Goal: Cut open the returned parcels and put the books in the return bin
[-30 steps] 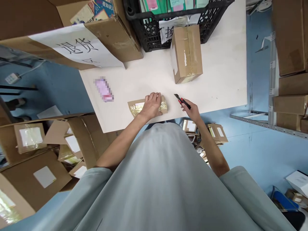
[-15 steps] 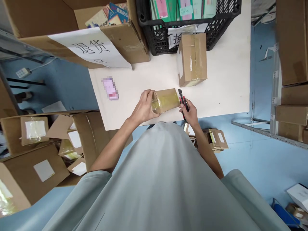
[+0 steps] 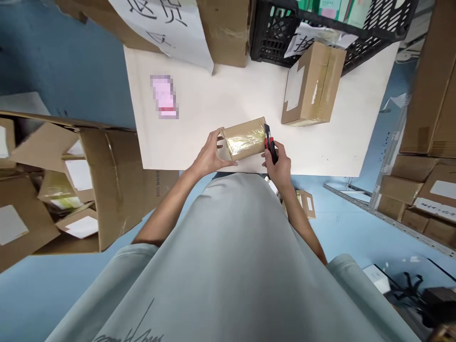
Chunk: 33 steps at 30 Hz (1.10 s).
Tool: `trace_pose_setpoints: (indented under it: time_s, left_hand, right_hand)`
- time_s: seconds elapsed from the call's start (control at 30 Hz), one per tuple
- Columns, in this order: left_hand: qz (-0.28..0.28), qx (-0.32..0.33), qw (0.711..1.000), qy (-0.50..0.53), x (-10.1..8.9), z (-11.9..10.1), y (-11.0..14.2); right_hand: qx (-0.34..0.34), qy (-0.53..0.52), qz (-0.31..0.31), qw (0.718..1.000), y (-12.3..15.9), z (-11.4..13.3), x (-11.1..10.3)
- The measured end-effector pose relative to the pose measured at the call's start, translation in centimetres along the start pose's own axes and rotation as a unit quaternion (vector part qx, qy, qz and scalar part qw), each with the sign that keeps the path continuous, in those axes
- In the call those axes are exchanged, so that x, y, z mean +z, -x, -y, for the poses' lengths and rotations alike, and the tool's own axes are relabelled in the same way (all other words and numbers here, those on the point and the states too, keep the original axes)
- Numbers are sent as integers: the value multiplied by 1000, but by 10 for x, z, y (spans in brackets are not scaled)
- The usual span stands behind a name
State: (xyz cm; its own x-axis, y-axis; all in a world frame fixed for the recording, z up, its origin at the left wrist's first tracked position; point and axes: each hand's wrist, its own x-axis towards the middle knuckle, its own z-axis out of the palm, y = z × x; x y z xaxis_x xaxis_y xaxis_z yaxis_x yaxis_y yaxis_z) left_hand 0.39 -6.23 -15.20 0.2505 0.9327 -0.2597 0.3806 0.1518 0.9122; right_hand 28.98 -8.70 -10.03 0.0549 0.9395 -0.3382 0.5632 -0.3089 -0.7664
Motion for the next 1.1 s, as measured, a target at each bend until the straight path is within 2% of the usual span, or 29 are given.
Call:
trace_pose_setpoints:
  time_s: [0.1, 0.23, 0.33, 0.4, 0.53, 0.6, 0.73, 0.93, 1.1]
  left_hand:
    - [-1, -8, 999, 52, -8, -5, -4]
    - [-36, -19, 996, 82, -17, -16, -25]
    - [-26, -25, 996, 84, -25, -21, -42]
    - [-9, -26, 996, 86, -30, -23, -49]
    - [11, -25, 995, 95, -37, -21, -50]
    - [14, -25, 994, 101, -37, -20, -48]
    - [12, -29, 993, 113, -33, -17, -45]
    - [14, -28, 990, 135, -33, -19, -45]
    - [17, -22, 990, 135, -33, -19, -46]
  right_hand:
    - [1, 60, -15, 998, 4, 3, 1]
    - [9, 142, -18, 990, 10, 10, -4]
    - [5, 184, -11, 983, 25, 32, -8]
    - [4, 201, 19, 979, 36, 54, -6]
    - [18, 262, 118, 958, 50, 98, 11]
    - [26, 296, 147, 943, 50, 112, 23]
    - [48, 331, 152, 930, 48, 126, 39]
    - [79, 363, 156, 915, 57, 139, 44]
    - [102, 439, 159, 879, 62, 158, 64]
